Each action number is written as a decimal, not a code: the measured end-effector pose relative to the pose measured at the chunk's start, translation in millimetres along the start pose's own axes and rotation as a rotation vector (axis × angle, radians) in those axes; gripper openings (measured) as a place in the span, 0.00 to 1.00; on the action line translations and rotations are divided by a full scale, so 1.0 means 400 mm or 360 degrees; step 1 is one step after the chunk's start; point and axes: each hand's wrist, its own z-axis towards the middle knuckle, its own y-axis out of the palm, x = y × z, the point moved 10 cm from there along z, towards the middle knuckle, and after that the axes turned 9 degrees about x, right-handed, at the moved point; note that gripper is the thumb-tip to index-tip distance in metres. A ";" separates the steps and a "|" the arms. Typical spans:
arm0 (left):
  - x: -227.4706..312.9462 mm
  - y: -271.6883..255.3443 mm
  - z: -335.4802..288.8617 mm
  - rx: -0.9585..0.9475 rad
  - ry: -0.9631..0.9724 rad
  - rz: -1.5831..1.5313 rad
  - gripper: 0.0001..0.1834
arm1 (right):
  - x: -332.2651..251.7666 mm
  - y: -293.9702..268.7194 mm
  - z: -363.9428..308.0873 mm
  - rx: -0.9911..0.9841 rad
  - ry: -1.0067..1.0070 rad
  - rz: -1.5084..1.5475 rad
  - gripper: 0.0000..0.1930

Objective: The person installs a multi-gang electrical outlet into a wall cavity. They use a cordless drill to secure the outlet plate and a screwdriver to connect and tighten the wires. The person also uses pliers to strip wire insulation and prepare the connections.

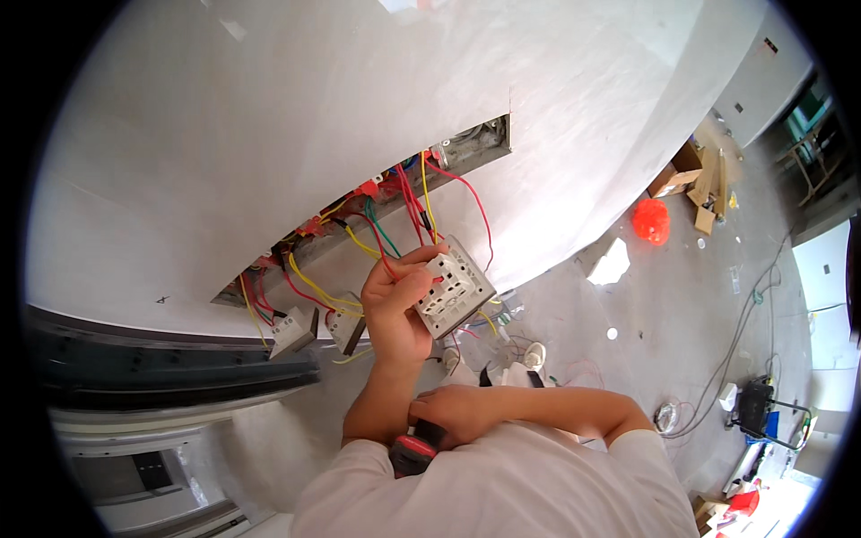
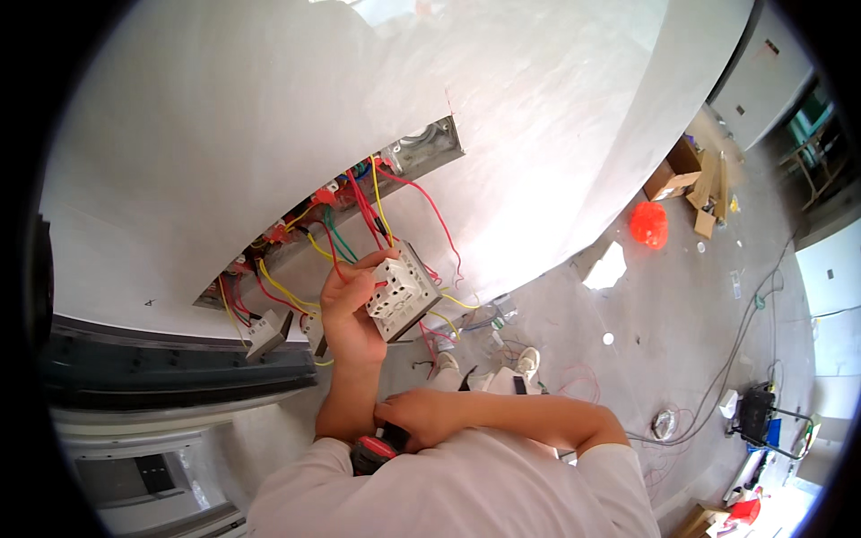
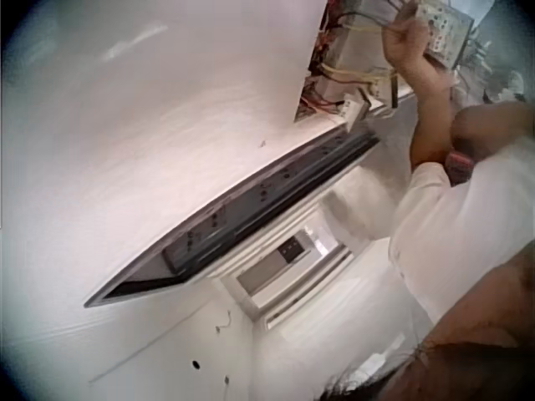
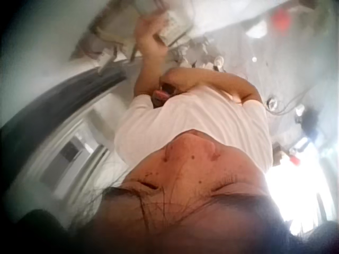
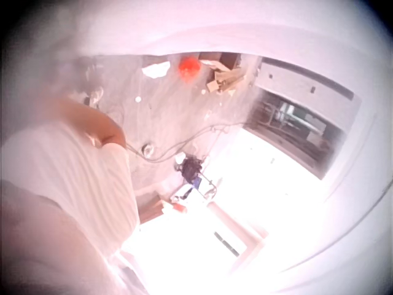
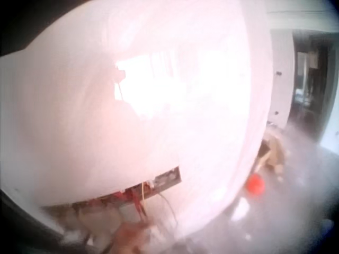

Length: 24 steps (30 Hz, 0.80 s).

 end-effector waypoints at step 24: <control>0.079 0.081 0.002 -0.0128 0.0418 0.0319 0.04 | -0.170 -0.255 -0.434 0.1673 -0.0602 -0.0048 0.51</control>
